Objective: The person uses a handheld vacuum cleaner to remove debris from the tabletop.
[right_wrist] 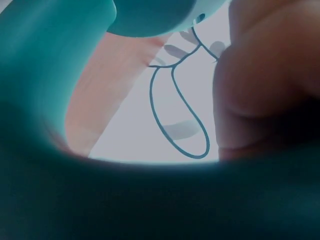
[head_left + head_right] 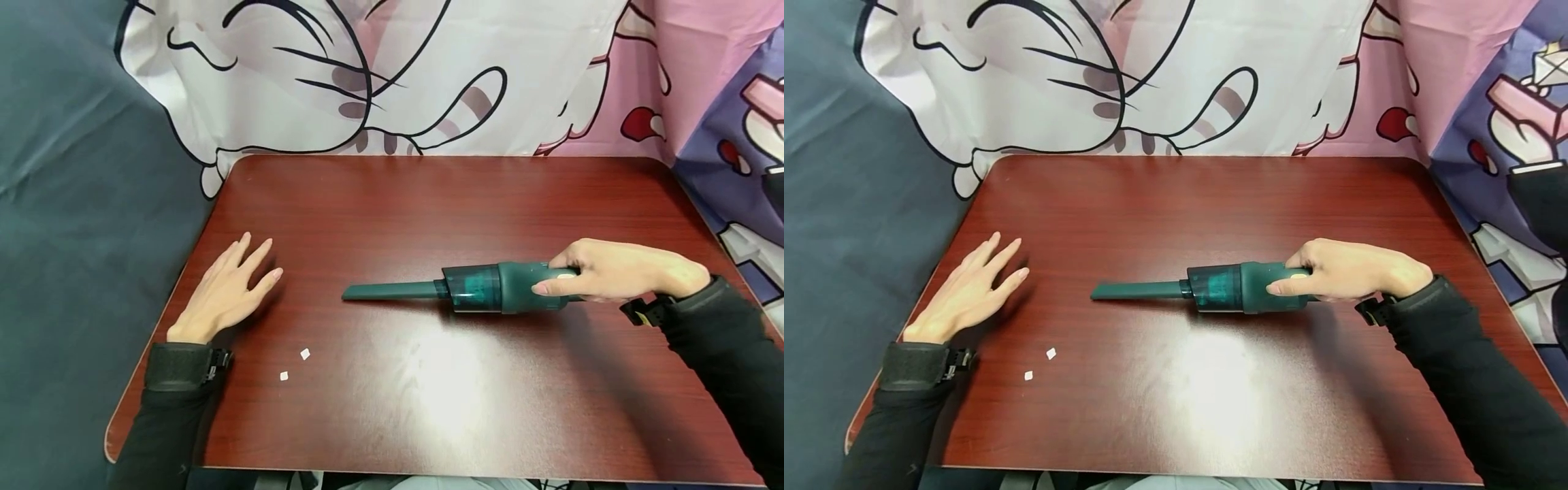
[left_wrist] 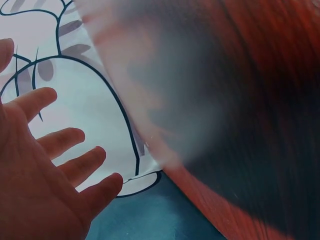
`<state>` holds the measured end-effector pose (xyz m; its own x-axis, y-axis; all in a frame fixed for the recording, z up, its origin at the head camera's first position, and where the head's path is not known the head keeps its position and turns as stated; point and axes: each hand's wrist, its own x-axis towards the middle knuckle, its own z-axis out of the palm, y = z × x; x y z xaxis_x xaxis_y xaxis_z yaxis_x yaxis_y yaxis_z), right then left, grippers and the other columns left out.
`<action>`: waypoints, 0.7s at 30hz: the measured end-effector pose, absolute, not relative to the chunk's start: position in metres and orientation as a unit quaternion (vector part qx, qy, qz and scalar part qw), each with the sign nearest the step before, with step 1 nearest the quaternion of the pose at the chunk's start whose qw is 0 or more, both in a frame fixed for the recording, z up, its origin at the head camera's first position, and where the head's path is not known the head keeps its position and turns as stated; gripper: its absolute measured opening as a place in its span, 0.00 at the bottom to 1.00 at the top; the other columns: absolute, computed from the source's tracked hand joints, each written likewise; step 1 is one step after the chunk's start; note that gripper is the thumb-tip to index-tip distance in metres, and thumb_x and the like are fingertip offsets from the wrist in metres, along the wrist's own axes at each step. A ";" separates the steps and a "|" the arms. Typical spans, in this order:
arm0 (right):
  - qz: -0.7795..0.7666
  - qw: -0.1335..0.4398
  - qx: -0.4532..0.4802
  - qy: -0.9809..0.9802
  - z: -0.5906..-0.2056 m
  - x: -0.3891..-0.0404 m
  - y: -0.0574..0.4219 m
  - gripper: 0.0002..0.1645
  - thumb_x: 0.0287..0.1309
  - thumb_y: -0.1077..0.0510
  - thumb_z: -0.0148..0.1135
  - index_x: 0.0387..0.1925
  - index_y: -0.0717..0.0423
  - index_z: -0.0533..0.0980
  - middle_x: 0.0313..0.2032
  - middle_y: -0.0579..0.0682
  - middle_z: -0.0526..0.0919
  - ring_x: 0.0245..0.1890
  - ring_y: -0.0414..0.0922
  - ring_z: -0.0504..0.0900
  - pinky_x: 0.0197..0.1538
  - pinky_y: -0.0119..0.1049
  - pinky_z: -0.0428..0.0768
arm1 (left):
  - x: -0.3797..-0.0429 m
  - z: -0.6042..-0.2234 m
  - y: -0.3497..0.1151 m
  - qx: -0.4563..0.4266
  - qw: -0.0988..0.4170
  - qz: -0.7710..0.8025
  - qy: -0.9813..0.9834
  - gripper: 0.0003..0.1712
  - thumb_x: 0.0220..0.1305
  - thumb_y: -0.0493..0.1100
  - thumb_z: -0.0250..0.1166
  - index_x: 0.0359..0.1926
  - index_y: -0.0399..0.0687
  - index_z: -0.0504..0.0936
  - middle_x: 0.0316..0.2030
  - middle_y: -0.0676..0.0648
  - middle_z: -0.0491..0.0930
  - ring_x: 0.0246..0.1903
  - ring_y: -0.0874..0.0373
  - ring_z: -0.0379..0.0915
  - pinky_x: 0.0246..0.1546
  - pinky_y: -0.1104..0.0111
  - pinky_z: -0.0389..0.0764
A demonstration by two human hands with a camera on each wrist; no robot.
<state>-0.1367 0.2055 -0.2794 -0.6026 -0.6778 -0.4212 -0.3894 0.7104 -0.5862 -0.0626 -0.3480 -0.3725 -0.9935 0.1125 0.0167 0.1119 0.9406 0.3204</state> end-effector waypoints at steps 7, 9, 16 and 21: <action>-0.217 0.323 -0.342 0.856 -0.281 -0.126 0.199 0.20 0.60 0.37 0.59 0.23 0.44 0.77 0.14 0.35 0.67 0.10 0.32 0.63 0.15 0.27 0.64 | -0.064 -0.374 -0.348 0.055 0.000 0.162 0.985 0.39 0.70 0.64 0.47 0.75 0.53 0.53 0.73 0.35 0.42 0.70 0.36 0.38 0.64 0.40 0.46; -0.210 0.323 -0.347 0.855 -0.280 -0.123 0.194 0.21 0.59 0.35 0.59 0.20 0.43 0.75 0.13 0.35 0.67 0.10 0.32 0.63 0.15 0.27 0.64 | -0.062 -0.375 -0.349 0.054 0.003 0.163 0.985 0.39 0.70 0.64 0.47 0.75 0.54 0.53 0.73 0.34 0.42 0.70 0.35 0.38 0.63 0.39 0.46; -0.203 0.306 -0.381 0.849 -0.280 -0.119 0.179 0.25 0.56 0.32 0.59 0.17 0.42 0.70 0.13 0.34 0.64 0.12 0.31 0.61 0.16 0.26 0.60 | -0.058 -0.377 -0.352 0.042 0.018 0.160 0.986 0.39 0.70 0.64 0.47 0.75 0.54 0.51 0.73 0.34 0.40 0.70 0.35 0.36 0.62 0.37 0.45; -0.195 0.298 -0.384 0.852 -0.277 -0.116 0.178 0.24 0.55 0.30 0.59 0.17 0.41 0.71 0.14 0.34 0.63 0.13 0.32 0.61 0.16 0.27 0.59 | -0.066 -0.373 -0.349 0.053 0.016 0.161 0.985 0.39 0.71 0.64 0.47 0.75 0.53 0.52 0.73 0.34 0.40 0.70 0.36 0.36 0.63 0.38 0.45</action>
